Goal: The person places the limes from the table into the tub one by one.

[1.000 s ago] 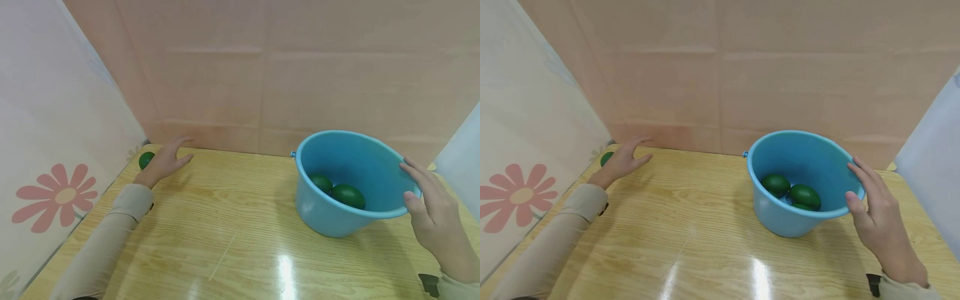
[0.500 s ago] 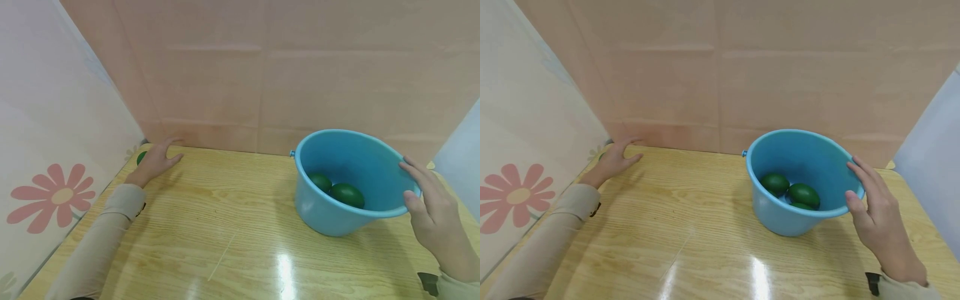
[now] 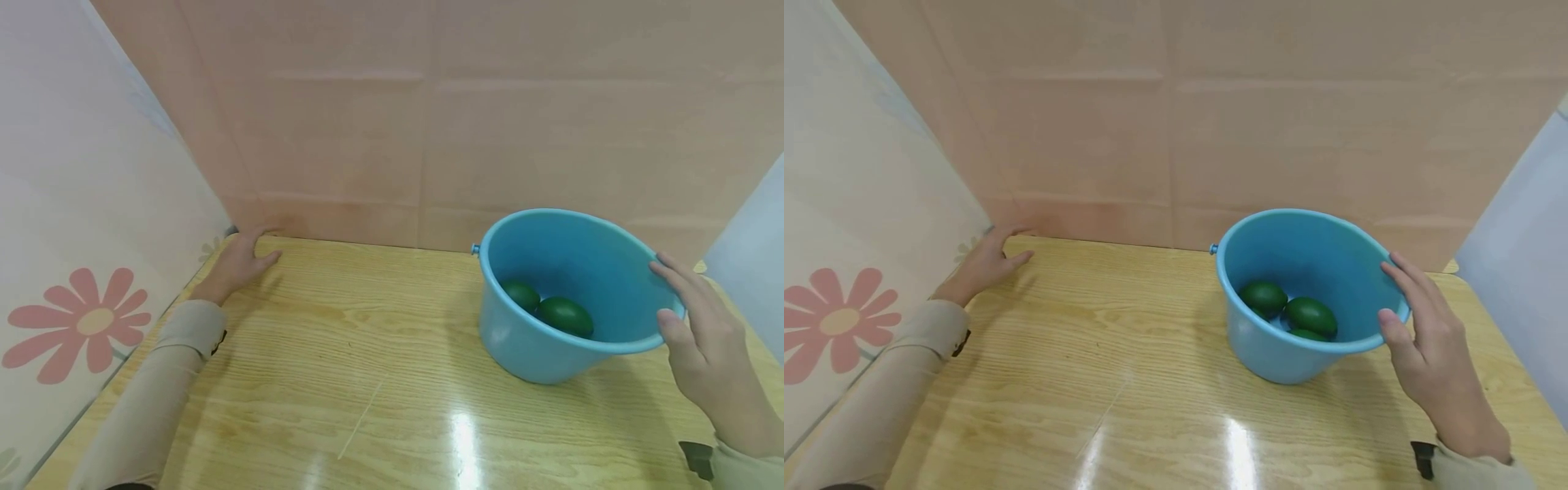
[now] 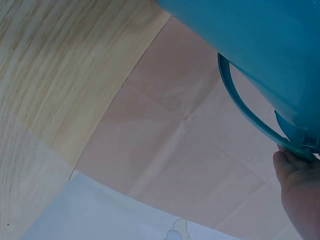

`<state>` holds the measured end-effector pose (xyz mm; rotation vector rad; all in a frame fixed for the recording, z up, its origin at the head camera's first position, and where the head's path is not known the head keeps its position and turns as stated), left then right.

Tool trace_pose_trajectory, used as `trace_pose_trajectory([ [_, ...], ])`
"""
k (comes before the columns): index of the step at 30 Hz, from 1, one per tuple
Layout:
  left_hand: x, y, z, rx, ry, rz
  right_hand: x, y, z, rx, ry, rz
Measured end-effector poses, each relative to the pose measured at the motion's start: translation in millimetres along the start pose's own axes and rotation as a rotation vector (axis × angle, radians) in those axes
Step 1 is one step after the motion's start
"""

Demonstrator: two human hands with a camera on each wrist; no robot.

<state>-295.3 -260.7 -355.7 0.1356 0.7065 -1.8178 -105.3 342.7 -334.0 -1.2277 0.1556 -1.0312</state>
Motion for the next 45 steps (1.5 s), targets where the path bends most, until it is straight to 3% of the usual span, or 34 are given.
trace_pose_trajectory([
  [8,10.4,1.9,2.8,0.009,-0.024,0.042,-1,0,0.1,-0.022,-0.004,0.020],
  [17,26.3,9.0,6.0,0.046,0.024,0.121,-1,0,0.7,-0.030,-0.009,0.041],
  [33,45.4,17.2,11.5,0.041,-0.040,0.185,1,0,2.5,-0.034,-0.016,0.063],
  [45,56.7,22.0,9.9,0.108,-0.106,0.259,1,1,1.7,-0.033,-0.022,0.056],
])
Point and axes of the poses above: each hand's wrist, its own y-axis away from the middle knuckle, its own z-axis out of the back of the hand, x = y × z, the point moved 2 cm from there along -y, towards the middle knuckle, and after that the axes turned 10 degrees about -x, right-handed, at the moved point
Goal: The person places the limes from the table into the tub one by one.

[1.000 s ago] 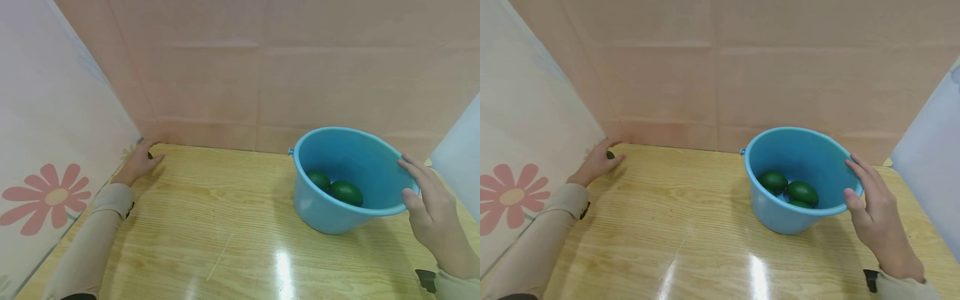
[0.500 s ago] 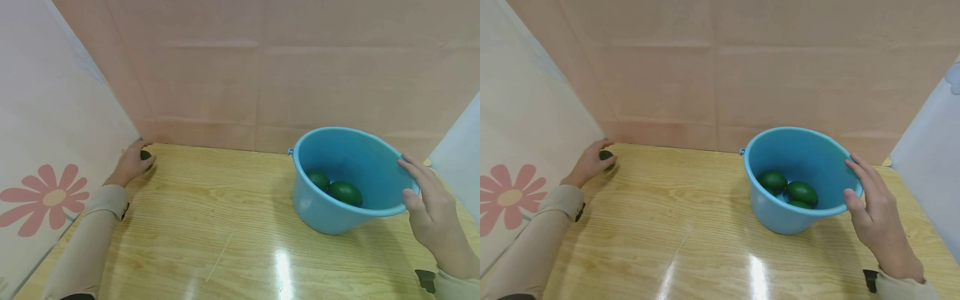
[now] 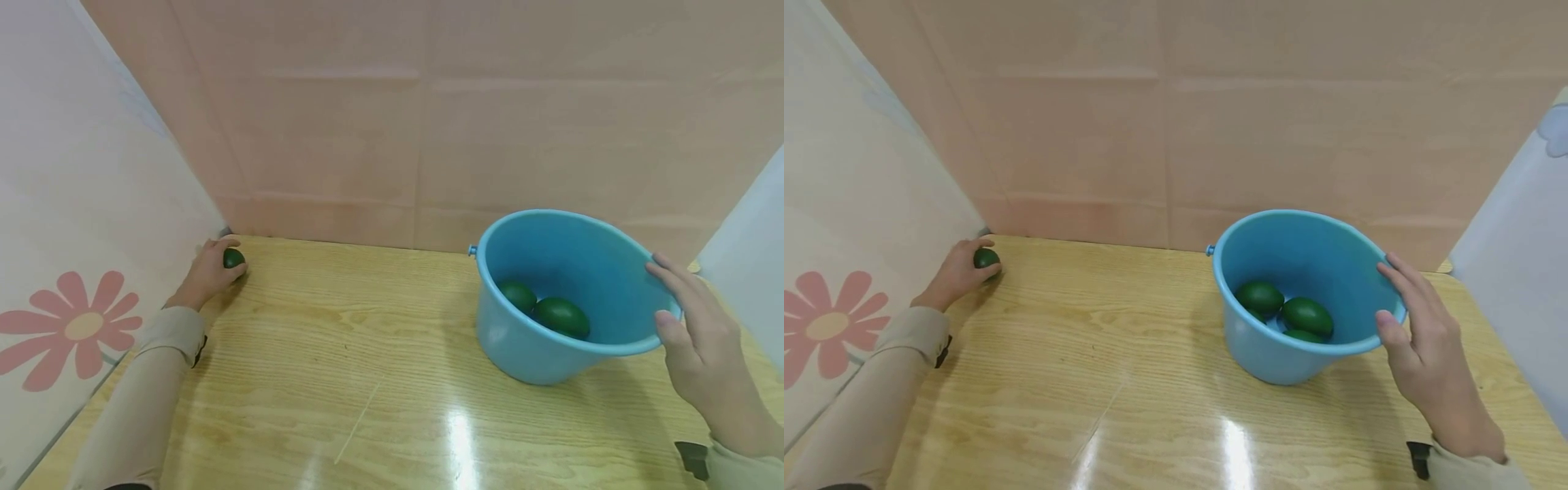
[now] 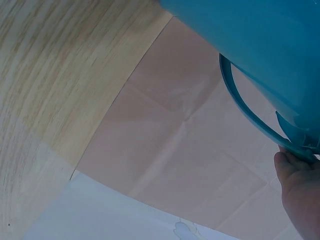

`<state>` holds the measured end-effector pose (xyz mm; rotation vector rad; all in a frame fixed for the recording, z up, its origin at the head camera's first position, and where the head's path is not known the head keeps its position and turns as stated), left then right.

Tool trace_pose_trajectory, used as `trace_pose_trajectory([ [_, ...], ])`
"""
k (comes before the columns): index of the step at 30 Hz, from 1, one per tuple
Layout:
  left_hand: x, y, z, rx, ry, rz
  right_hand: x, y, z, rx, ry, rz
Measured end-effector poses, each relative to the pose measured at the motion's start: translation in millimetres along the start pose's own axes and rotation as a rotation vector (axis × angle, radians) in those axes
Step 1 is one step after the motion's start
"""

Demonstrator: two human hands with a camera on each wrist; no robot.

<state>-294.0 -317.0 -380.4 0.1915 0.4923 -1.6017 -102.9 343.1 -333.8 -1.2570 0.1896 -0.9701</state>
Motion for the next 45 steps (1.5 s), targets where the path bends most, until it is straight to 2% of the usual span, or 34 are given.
trace_pose_trajectory([
  [5,-0.6,0.4,-2.0,0.034,0.026,-0.029,0,1,-0.2,-0.001,0.004,-0.011],
  [8,-1.2,1.1,-3.6,0.043,0.064,-0.077,0,1,-0.4,0.000,0.004,-0.014],
  [11,-1.6,2.2,-5.7,0.032,0.100,-0.112,0,1,-0.1,0.004,0.006,-0.023],
  [16,-1.7,2.9,-8.8,0.006,0.096,-0.141,0,2,0.3,0.006,0.006,-0.046],
  [22,-3.3,1.2,-12.4,0.025,0.104,-0.143,0,2,-0.4,0.008,0.007,-0.057],
  [31,-7.0,1.6,-16.9,0.107,0.087,-0.105,-1,1,-2.1,0.013,0.009,-0.032],
  [37,-8.0,0.1,-15.8,0.093,0.085,-0.118,2,1,-1.1,0.041,0.019,-0.087],
  [45,-18.4,-4.2,-13.1,0.054,0.113,-0.135,-4,0,-3.0,0.011,0.018,-0.062],
])
Point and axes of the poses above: each hand's wrist, its own y-axis away from the middle knuckle, its own z-axis out of the back of the hand, x = y × z, the point moved 2 cm from there along -y, towards the middle knuckle, and after that the axes turned 10 degrees about -x, right-handed, at the moved point
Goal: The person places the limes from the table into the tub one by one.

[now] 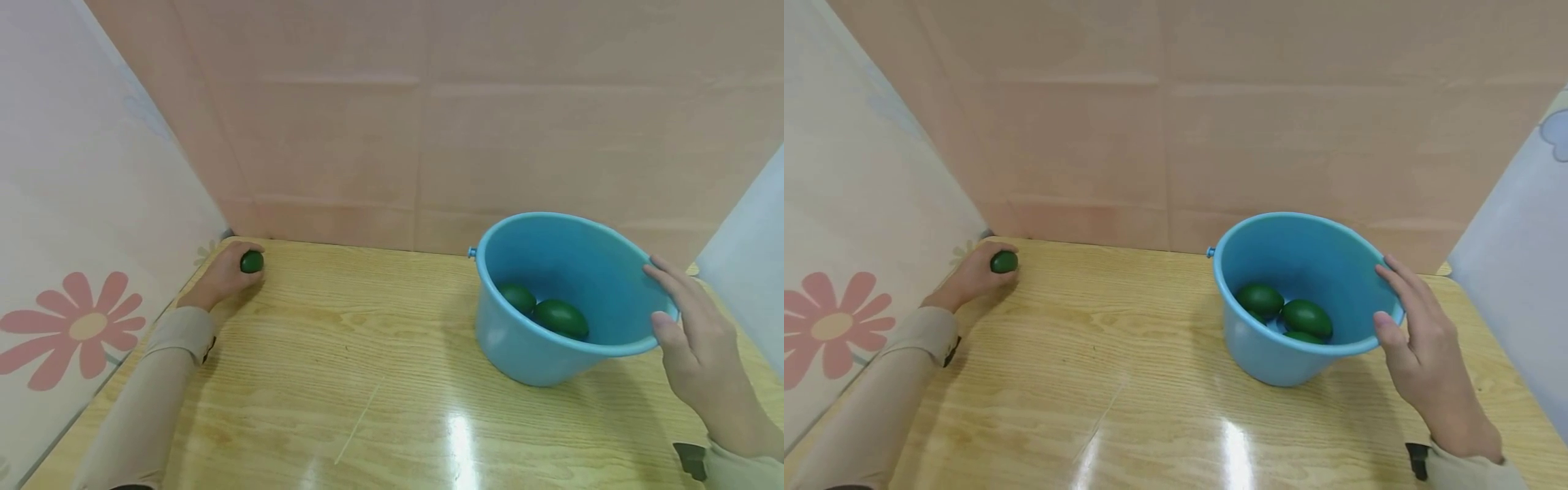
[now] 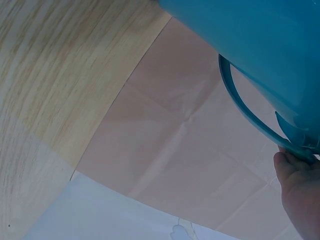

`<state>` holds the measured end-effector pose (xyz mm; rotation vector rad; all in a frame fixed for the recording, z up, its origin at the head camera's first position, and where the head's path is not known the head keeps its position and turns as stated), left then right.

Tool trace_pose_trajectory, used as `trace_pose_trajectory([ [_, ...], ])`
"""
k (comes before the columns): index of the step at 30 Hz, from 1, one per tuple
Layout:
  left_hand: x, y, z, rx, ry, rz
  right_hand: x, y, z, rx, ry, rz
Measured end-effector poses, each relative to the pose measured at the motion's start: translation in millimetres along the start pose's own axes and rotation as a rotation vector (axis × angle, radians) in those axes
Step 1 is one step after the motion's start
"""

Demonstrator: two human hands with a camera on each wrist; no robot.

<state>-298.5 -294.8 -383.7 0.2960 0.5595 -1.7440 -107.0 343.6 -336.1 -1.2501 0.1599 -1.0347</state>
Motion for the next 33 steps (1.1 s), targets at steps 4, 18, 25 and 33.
trace_pose_trajectory([
  [4,-7.6,-1.9,1.2,-0.021,-0.001,-0.018,1,0,-1.0,-0.004,-0.005,0.006],
  [18,-27.9,-10.3,0.7,-0.101,0.008,-0.153,-2,-1,-2.8,0.005,-0.006,0.006],
  [25,-45.3,-11.8,0.0,-0.107,-0.005,-0.181,-3,-1,-3.2,0.002,-0.004,0.015],
  [33,-63.4,-11.8,-0.8,-0.101,-0.006,-0.202,1,0,-1.8,0.053,-0.005,-0.047],
])
Point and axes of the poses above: each hand's wrist, its own y-axis away from the middle knuckle, its own z-axis out of the back of the hand, x = y × z, the point moved 2 cm from there along -y, towards the middle knuckle, and after that the axes turned 10 degrees about -x, right-handed, at the moved point
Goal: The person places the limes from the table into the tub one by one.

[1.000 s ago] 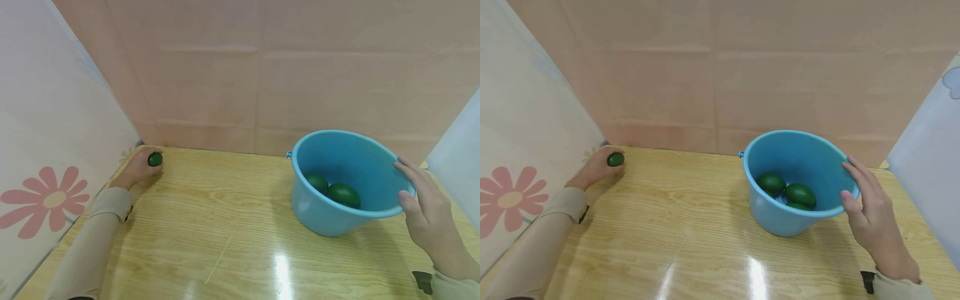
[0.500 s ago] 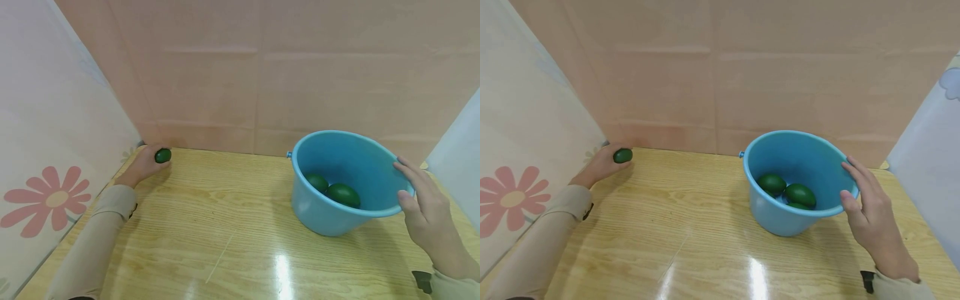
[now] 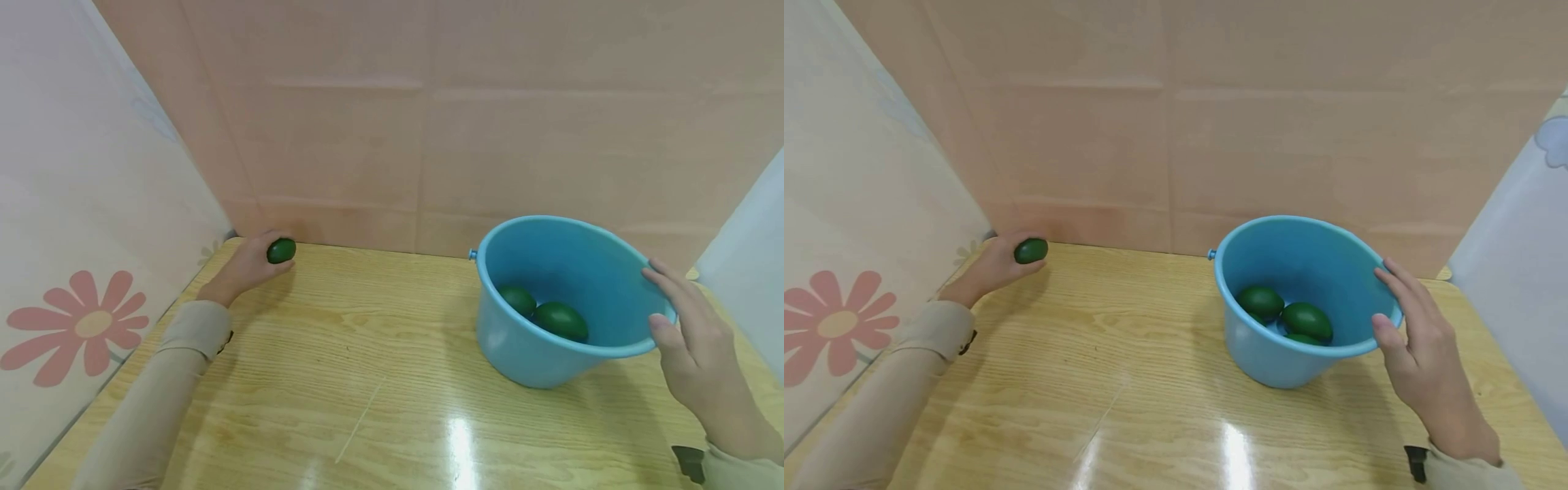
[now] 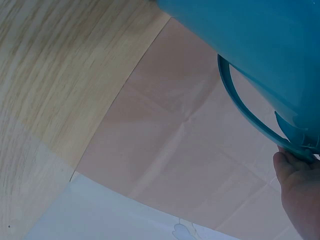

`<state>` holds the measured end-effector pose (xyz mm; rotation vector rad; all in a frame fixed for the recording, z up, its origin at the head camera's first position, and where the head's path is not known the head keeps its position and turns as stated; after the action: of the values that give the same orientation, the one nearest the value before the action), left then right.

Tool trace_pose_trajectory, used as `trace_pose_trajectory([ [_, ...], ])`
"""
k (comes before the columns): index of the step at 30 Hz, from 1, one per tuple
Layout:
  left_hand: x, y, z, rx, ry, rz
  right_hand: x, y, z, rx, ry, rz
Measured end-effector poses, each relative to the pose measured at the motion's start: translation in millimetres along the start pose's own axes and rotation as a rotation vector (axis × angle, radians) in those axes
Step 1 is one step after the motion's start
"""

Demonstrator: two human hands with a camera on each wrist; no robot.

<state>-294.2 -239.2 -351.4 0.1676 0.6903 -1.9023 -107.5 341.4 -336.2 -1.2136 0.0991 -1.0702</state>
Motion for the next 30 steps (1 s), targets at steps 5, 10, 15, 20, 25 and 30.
trace_pose_trajectory([
  [5,-8.9,-0.8,-0.7,0.000,0.003,-0.028,1,-1,-0.1,0.002,0.003,0.008],
  [10,-19.8,-1.7,-1.0,-0.006,-0.008,-0.052,1,-1,-0.5,-0.003,-0.001,0.013],
  [15,-33.6,-4.2,-1.9,-0.002,0.010,-0.071,-2,-1,-0.9,-0.009,0.009,0.021],
  [20,-47.5,-5.5,-3.5,-0.017,0.034,-0.118,-6,0,-2.3,-0.017,0.010,0.034],
  [25,-63.0,-6.4,-3.7,-0.034,0.038,-0.180,-5,-2,-2.8,-0.016,0.007,0.031],
  [30,-80.3,-8.1,-5.8,-0.030,0.028,-0.250,-5,-3,-2.9,-0.016,0.000,0.028],
])
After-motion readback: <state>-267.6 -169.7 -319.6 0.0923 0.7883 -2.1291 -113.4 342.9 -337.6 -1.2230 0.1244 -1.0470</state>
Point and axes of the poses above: each hand's wrist, its own y-axis away from the middle knuckle, its own z-axis out of the back of the hand, x = y × z, the point moved 2 cm from there along -y, towards the middle knuckle, and after that the axes turned 10 degrees about -x, right-handed, at the moved point
